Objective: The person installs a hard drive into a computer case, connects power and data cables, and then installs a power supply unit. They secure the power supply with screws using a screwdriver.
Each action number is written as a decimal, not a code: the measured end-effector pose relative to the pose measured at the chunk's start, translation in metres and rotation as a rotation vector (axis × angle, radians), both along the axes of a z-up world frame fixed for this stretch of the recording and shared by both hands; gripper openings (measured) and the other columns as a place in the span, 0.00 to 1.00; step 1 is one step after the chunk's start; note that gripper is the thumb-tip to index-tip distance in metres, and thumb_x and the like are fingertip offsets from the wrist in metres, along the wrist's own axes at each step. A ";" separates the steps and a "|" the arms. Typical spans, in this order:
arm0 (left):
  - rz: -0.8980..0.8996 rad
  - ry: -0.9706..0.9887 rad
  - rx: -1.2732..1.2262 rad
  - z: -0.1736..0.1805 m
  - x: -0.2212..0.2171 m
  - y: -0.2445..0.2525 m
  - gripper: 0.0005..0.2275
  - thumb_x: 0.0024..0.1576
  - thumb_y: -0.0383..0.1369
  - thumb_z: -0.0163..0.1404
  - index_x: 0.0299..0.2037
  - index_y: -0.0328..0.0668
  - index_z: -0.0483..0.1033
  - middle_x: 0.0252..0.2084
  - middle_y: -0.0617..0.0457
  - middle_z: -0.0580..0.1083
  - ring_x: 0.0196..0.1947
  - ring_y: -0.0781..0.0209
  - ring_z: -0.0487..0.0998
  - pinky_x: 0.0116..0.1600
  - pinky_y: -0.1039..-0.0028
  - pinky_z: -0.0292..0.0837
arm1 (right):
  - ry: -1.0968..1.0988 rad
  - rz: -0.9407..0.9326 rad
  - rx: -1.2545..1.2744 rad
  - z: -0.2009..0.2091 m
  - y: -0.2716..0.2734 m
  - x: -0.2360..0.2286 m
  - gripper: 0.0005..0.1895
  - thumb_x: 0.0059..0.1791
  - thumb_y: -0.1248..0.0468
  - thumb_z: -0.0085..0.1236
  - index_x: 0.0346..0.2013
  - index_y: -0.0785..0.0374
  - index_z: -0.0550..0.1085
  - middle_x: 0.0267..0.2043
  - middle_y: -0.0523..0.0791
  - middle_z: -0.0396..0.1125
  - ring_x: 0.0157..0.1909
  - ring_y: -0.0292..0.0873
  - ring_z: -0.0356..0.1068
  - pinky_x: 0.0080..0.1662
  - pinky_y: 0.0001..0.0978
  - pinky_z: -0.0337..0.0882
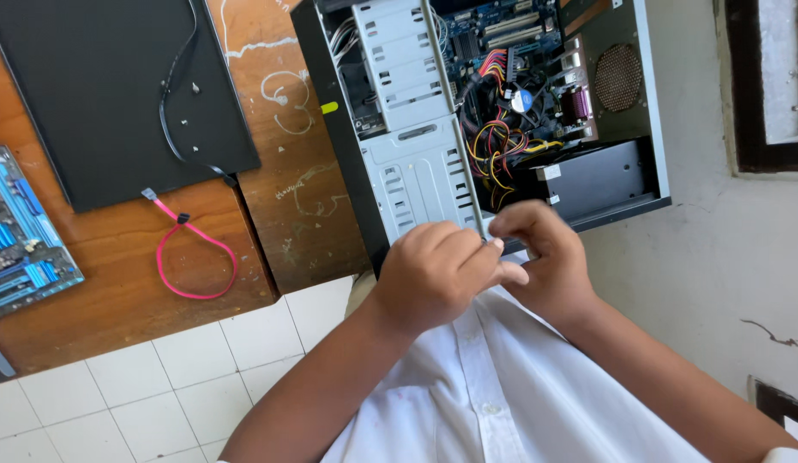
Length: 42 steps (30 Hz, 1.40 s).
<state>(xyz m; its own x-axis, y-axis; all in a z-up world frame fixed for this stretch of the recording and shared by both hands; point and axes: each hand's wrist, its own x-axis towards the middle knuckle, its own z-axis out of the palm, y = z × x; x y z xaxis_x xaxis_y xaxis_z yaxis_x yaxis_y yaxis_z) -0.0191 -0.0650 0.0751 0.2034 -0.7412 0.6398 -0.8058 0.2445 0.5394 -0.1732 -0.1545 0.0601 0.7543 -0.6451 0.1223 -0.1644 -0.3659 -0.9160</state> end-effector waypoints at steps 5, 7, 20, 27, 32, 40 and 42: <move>-0.308 0.333 0.068 0.022 0.007 -0.001 0.09 0.61 0.34 0.50 0.36 0.36 0.78 0.44 0.47 0.76 0.44 0.50 0.79 0.52 0.62 0.76 | 0.041 0.099 0.078 -0.001 -0.003 -0.004 0.17 0.40 0.75 0.59 0.42 0.63 0.77 0.40 0.46 0.75 0.46 0.51 0.76 0.47 0.44 0.74; -0.411 0.356 0.059 0.022 0.006 0.002 0.06 0.62 0.24 0.46 0.39 0.28 0.77 0.39 0.44 0.76 0.41 0.49 0.80 0.51 0.67 0.77 | -0.022 0.179 0.140 0.013 -0.002 0.005 0.13 0.45 0.77 0.50 0.44 0.74 0.74 0.46 0.58 0.72 0.48 0.60 0.74 0.49 0.55 0.72; -0.262 0.407 0.081 0.008 -0.004 0.005 0.11 0.57 0.39 0.54 0.38 0.39 0.79 0.42 0.49 0.78 0.38 0.53 0.82 0.41 0.73 0.82 | 0.738 0.330 -0.091 0.040 -0.042 0.014 0.05 0.35 0.65 0.57 0.24 0.62 0.72 0.24 0.53 0.70 0.32 0.66 0.70 0.32 0.59 0.68; 0.024 0.468 0.233 -0.044 0.021 0.036 0.06 0.58 0.31 0.52 0.42 0.45 0.79 0.42 0.51 0.78 0.41 0.52 0.81 0.45 0.65 0.78 | 1.246 0.632 -0.332 0.081 -0.042 0.056 0.08 0.45 0.60 0.56 0.35 0.48 0.81 0.27 0.44 0.74 0.30 0.46 0.77 0.34 0.36 0.77; 0.071 0.397 0.286 -0.081 0.019 0.047 0.06 0.56 0.27 0.51 0.41 0.46 0.80 0.41 0.52 0.77 0.39 0.54 0.80 0.45 0.66 0.77 | 1.292 0.790 -0.878 0.063 -0.034 0.050 0.05 0.39 0.67 0.61 0.23 0.52 0.79 0.19 0.41 0.70 0.25 0.44 0.72 0.25 0.35 0.70; 0.097 0.313 0.187 -0.096 0.016 0.046 0.10 0.50 0.21 0.47 0.35 0.47 0.80 0.38 0.54 0.76 0.35 0.57 0.78 0.40 0.70 0.78 | 1.497 0.956 -0.887 0.028 -0.034 0.028 0.01 0.42 0.68 0.57 0.29 0.61 0.75 0.26 0.47 0.70 0.27 0.44 0.73 0.27 0.34 0.75; 0.095 0.337 0.187 -0.095 0.016 0.045 0.10 0.50 0.21 0.47 0.33 0.47 0.80 0.37 0.53 0.77 0.34 0.56 0.79 0.39 0.70 0.78 | 1.472 1.004 -0.928 0.028 -0.028 0.026 0.01 0.43 0.67 0.57 0.28 0.61 0.75 0.26 0.48 0.69 0.28 0.45 0.73 0.28 0.35 0.75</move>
